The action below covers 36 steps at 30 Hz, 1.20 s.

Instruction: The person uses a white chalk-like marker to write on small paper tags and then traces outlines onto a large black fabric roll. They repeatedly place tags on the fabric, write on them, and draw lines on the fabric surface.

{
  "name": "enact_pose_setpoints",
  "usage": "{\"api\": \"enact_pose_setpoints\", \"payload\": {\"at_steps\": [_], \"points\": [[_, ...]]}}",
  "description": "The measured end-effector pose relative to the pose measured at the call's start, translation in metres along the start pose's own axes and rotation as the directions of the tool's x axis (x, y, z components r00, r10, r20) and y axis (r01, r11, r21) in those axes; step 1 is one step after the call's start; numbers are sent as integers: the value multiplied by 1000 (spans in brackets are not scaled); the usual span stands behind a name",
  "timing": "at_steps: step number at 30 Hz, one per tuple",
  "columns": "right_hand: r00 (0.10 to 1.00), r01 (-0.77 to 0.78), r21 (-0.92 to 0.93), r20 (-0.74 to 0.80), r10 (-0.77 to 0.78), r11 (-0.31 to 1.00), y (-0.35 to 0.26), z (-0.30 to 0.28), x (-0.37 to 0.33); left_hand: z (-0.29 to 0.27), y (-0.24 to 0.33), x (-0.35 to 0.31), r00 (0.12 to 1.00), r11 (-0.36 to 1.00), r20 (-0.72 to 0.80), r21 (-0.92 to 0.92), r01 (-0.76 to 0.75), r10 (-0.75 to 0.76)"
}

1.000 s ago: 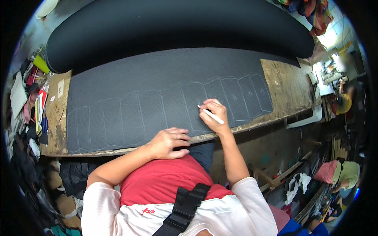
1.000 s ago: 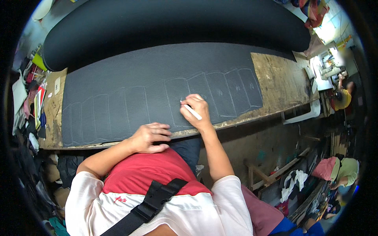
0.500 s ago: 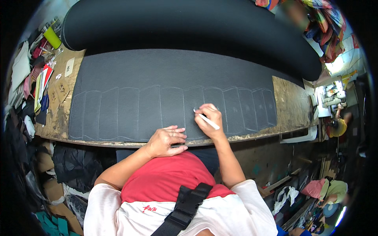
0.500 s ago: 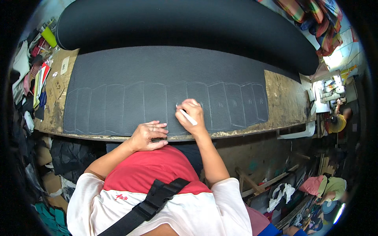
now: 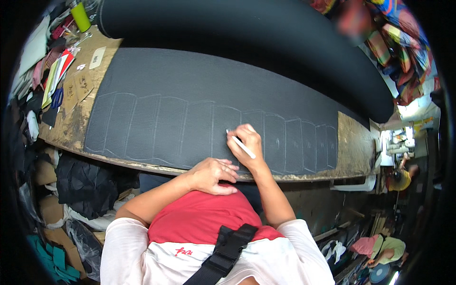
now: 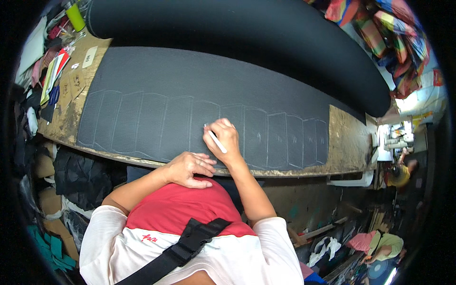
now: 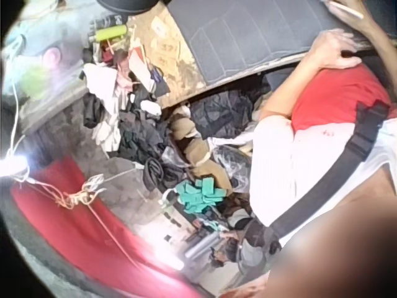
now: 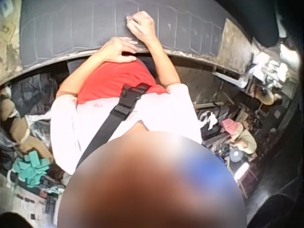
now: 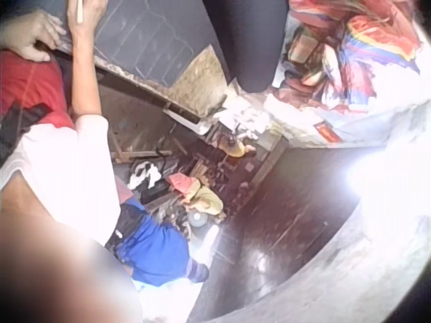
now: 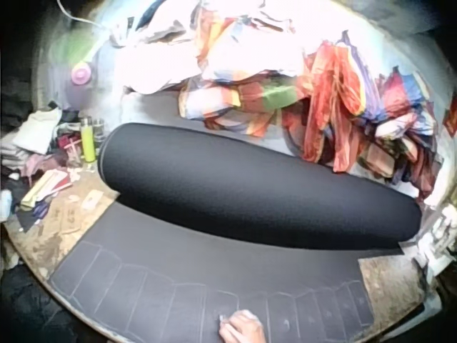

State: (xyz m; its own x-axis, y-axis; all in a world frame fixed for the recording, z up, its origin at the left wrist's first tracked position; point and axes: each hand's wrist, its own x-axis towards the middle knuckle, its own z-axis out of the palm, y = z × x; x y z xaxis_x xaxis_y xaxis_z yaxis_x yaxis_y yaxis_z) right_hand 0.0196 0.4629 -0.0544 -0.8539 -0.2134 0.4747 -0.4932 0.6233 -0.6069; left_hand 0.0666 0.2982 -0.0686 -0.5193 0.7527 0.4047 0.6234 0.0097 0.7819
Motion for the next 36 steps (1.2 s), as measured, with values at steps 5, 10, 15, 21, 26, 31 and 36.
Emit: {"api": "enact_pose_setpoints", "payload": {"at_steps": [5, 10, 15, 21, 26, 31, 36], "points": [[998, -52, -71, 41, 55, 996, -3, -10, -4, -2, -2, -3, 999, 997, 37, -83, -1, 4], [968, -162, 106, 212, 137, 981, -25, 4, 17, -5, -7, -5, 999, 893, 11, -447, 43, -42], [975, 89, 37, 201, -95, 995, -29, 47, 32, -1, -9, -6, 998, 937, 45, -347, -34, 53], [949, 10, -74, 316, 13, 997, -39, 35, 35, 1, -8, -5, 993, 972, 76, -225, -67, 86], [957, 46, 121, 279, -79, 992, -64, 66, 60, -3, -6, -7, 976, 982, 219, -187, 37, 5], [929, 177, 94, 313, -198, 980, -64, 101, 69, -3, -7, -8, 978, 980, 208, -201, 7, 35], [934, 175, 3, 316, -167, 985, -66, 94, 69, 1, -9, -10, 984, 979, 151, -192, -67, 97]]}}
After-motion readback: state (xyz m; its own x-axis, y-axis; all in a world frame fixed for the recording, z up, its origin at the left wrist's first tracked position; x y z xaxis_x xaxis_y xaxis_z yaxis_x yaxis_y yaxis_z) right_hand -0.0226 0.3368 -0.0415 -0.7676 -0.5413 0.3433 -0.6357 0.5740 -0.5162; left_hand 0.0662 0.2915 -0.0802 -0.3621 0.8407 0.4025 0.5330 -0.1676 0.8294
